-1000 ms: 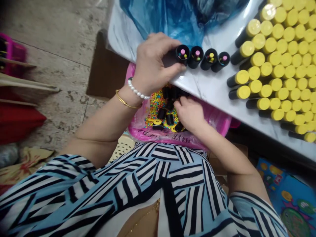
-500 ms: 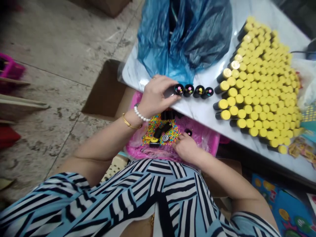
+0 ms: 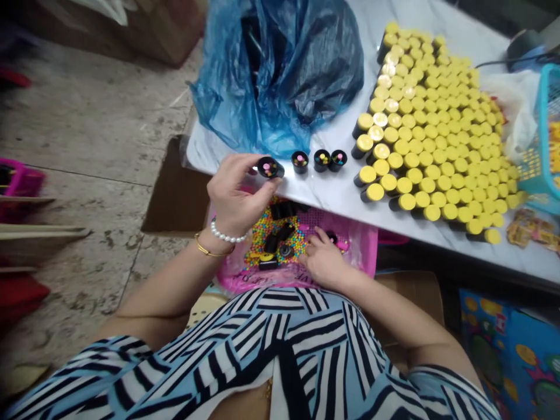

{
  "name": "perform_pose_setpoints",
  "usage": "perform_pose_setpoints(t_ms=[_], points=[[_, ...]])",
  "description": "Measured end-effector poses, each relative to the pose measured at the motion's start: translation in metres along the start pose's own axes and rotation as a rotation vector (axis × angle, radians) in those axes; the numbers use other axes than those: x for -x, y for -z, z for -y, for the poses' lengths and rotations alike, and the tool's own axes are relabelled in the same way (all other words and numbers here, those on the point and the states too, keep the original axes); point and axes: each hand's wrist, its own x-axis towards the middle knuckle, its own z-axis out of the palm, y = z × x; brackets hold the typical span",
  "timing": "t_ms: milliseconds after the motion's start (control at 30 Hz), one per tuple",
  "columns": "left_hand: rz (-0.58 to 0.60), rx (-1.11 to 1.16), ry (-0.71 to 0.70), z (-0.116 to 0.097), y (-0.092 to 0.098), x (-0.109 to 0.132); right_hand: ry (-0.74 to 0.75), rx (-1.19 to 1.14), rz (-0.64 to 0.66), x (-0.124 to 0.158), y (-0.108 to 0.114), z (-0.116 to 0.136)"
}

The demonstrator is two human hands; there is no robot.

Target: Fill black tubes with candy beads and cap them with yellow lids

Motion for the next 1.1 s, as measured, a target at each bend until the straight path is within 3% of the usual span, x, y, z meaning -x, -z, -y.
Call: perform_pose_setpoints(t_ms=[167,267,433,500,567,667,800,867,967,1100], points=[[0.309,0.117,-0.106,-0.039,-0.008,0.015,0.027,-0.085,0.070,0.011,0.008,-0.010],[0.437,0.152,-0.149,-0.047,-0.028,0.013,-0.078,-0.326,-0.059,0.014,0.015,-0.012],[0.458,0.135,-0.137,-0.042,-0.045,0.007,-0.461,-1.097,-0.540,0.030,0.024,-0.006],[0.441,0.148,-0.135,-0.041,-0.044,0.008,-0.576,-1.390,-0.592,0.038,0.024,-0.008],[0.414,0.170,-0.137,-0.041,-0.041,0.009,-0.596,-1.546,-0.509,0.045,0.024,-0.013],[0.369,0.197,-0.139,-0.042,-0.037,0.011,-0.561,-1.490,-0.457,0.052,0.035,-0.015],[0.344,0.208,-0.133,-0.043,-0.036,0.010,-0.539,-1.006,-0.757,0.051,0.069,0.002],[0.344,0.215,-0.129,-0.043,-0.036,0.009,-0.482,-0.804,-0.848,0.047,0.083,0.012],[0.315,0.228,-0.122,-0.041,-0.035,0.009,-0.430,-0.761,-0.891,0.042,0.089,0.018],[0.271,0.228,-0.115,-0.039,-0.034,0.008,-0.451,-0.776,-1.002,0.034,0.087,0.005]])
